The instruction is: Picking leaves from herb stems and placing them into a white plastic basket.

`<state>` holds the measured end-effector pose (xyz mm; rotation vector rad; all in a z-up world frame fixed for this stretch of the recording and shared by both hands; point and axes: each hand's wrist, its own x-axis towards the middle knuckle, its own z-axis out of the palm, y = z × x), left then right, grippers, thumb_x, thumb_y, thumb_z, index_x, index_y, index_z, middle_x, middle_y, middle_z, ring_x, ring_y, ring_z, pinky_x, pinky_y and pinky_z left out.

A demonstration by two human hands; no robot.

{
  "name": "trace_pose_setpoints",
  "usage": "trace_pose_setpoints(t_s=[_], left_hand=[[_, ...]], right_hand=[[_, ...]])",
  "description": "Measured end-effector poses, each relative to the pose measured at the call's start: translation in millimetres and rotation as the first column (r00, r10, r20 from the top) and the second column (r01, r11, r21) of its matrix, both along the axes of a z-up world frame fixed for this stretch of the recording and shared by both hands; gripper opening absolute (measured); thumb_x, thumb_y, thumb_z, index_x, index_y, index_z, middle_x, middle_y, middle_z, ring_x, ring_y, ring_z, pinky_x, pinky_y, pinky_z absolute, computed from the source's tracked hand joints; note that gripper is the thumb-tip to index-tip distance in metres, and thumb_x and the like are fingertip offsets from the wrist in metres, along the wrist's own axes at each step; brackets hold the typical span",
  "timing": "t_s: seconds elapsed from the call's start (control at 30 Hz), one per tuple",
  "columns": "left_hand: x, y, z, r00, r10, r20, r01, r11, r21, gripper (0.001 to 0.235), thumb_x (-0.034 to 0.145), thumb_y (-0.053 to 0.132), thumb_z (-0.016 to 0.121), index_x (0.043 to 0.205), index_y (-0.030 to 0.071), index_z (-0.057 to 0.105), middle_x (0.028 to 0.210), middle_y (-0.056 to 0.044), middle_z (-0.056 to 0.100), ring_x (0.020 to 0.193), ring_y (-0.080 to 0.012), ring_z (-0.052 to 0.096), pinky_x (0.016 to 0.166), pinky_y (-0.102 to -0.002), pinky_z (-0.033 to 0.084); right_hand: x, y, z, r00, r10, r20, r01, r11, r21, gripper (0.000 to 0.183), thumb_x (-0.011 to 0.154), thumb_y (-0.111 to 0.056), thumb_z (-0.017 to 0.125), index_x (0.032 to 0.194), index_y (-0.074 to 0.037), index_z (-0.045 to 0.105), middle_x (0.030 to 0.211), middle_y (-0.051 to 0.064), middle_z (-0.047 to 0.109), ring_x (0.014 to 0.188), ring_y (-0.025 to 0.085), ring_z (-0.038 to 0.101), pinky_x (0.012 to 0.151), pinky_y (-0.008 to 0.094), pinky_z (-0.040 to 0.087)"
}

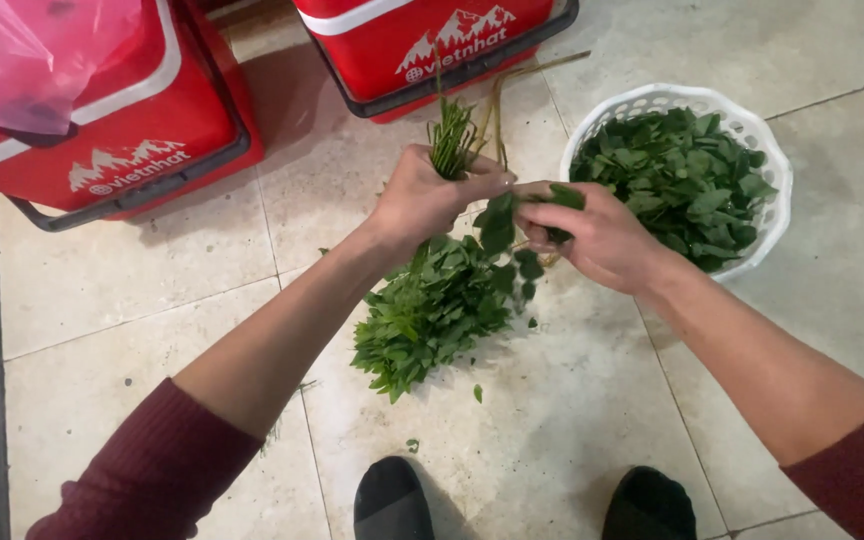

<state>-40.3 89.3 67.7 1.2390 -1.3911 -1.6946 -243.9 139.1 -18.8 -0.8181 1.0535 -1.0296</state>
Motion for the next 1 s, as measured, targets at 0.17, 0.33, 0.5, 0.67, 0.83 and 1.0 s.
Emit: trace_pose_setpoints(t_s=[0.17,0.33,0.5,0.67,0.83,1.0], left_hand=[[-7,-4,-17,0.998,0.058,-0.034,-0.056,0.998,0.042,0.015,0.076,0.015,0.084,0.085,0.004,0.079,0.042,-0.005,0.042,0.033,-0.0083,0.037,0.034,-0.022,0.032],[-9,5,-21,0.992,0.091,-0.088,-0.081,0.990,0.113,0.028,0.078,0.021,0.082,0.090,-0.004,0.074,0.044,-0.006,0.042,0.033,-0.0125,0.041,0.035,-0.027,0.033],[-13,1,-29,0.992,0.105,-0.070,-0.107,0.994,-0.030,0.018,0.082,0.019,0.081,0.080,0.002,0.075,0.046,-0.005,0.045,0.036,-0.0083,0.040,0.036,-0.023,0.033],[29,-52,-53,0.909,0.416,0.016,-0.416,0.909,-0.027,0.012,0.093,0.015,0.072,0.087,0.004,0.074,0.048,0.002,0.046,0.036,-0.0068,0.036,0.035,-0.025,0.025],[101,-96,-82,0.806,0.589,-0.060,-0.586,0.808,0.056,0.016,0.110,0.024,0.046,0.107,0.011,0.055,0.074,0.004,0.048,0.059,-0.0057,0.040,0.056,-0.021,0.034],[109,-84,-146,0.961,0.196,0.194,-0.179,0.978,-0.105,0.022,0.105,0.030,0.045,0.096,0.012,0.054,0.064,-0.009,0.068,0.058,-0.0167,0.070,0.047,-0.024,0.042]], right_hand=[[12,-1,0,0.999,-0.030,0.038,0.031,0.998,-0.048,0.022,0.105,-0.019,0.067,0.095,0.000,0.066,0.080,0.007,0.052,0.072,0.012,0.048,0.066,0.027,0.043],[24,3,18,0.996,-0.046,0.070,0.050,0.997,-0.060,0.027,0.105,-0.022,0.068,0.092,0.002,0.066,0.071,0.012,0.053,0.067,0.016,0.059,0.068,0.030,0.054],[30,10,23,0.979,-0.030,0.203,0.023,0.999,0.034,0.025,0.106,-0.025,0.061,0.094,-0.003,0.063,0.082,0.014,0.062,0.073,0.024,0.064,0.072,0.039,0.057],[30,29,17,0.983,0.054,0.173,-0.076,0.990,0.121,0.021,0.108,-0.022,0.051,0.093,-0.007,0.054,0.083,0.010,0.055,0.067,0.019,0.056,0.052,0.033,0.051],[-6,38,-10,0.978,0.123,0.167,-0.166,0.948,0.273,0.019,0.112,-0.022,0.042,0.102,-0.008,0.049,0.093,0.011,0.059,0.071,0.017,0.055,0.049,0.027,0.047],[-12,31,-10,0.994,-0.018,-0.105,0.040,0.978,0.206,0.030,0.110,-0.030,0.057,0.099,-0.003,0.055,0.091,0.014,0.057,0.073,0.021,0.055,0.053,0.030,0.042]])
